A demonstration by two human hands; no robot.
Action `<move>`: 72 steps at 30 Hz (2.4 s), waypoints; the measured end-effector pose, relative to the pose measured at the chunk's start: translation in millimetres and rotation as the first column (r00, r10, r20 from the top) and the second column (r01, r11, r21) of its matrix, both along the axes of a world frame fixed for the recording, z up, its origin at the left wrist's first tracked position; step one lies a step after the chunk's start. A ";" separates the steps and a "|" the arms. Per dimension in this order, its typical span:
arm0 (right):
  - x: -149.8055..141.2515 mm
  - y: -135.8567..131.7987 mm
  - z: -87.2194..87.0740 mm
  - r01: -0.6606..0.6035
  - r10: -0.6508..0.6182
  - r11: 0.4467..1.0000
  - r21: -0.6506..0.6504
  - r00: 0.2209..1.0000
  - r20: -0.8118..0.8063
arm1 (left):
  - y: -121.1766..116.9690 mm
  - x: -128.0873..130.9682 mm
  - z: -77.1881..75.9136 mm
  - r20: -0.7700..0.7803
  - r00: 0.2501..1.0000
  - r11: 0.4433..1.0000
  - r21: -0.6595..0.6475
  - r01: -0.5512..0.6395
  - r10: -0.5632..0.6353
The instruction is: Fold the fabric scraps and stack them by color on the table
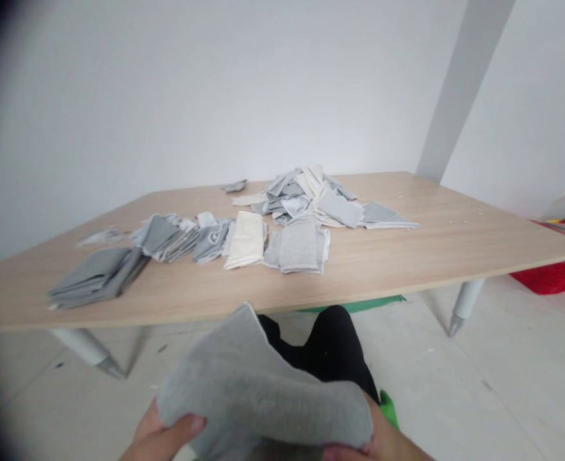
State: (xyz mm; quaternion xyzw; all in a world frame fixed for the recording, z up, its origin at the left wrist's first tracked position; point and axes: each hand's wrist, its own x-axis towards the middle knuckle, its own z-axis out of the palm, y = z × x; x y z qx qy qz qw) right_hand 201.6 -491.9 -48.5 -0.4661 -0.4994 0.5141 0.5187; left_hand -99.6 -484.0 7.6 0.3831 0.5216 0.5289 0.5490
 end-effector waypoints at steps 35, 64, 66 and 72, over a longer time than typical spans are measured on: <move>-5.3 34.3 49.8 -0.128 0.078 0.916 0.379 0.986 0.144 | 32.2 -14.4 -13.9 -0.038 0.942 0.917 0.222 0.332 -0.332; -4.7 31.9 59.7 -0.189 0.084 0.843 0.503 0.971 0.223 | 34.7 5.4 -3.1 0.294 0.953 0.995 0.044 -0.091 0.074; -4.5 31.8 59.6 -0.203 0.093 0.839 0.505 0.968 0.235 | 35.9 4.0 -3.3 0.248 0.968 0.992 0.103 -0.075 0.048; -5.1 30.0 61.5 -0.216 0.073 0.832 0.510 0.956 0.286 | 39.9 -14.4 -8.9 -0.197 0.978 0.952 0.277 0.130 -0.076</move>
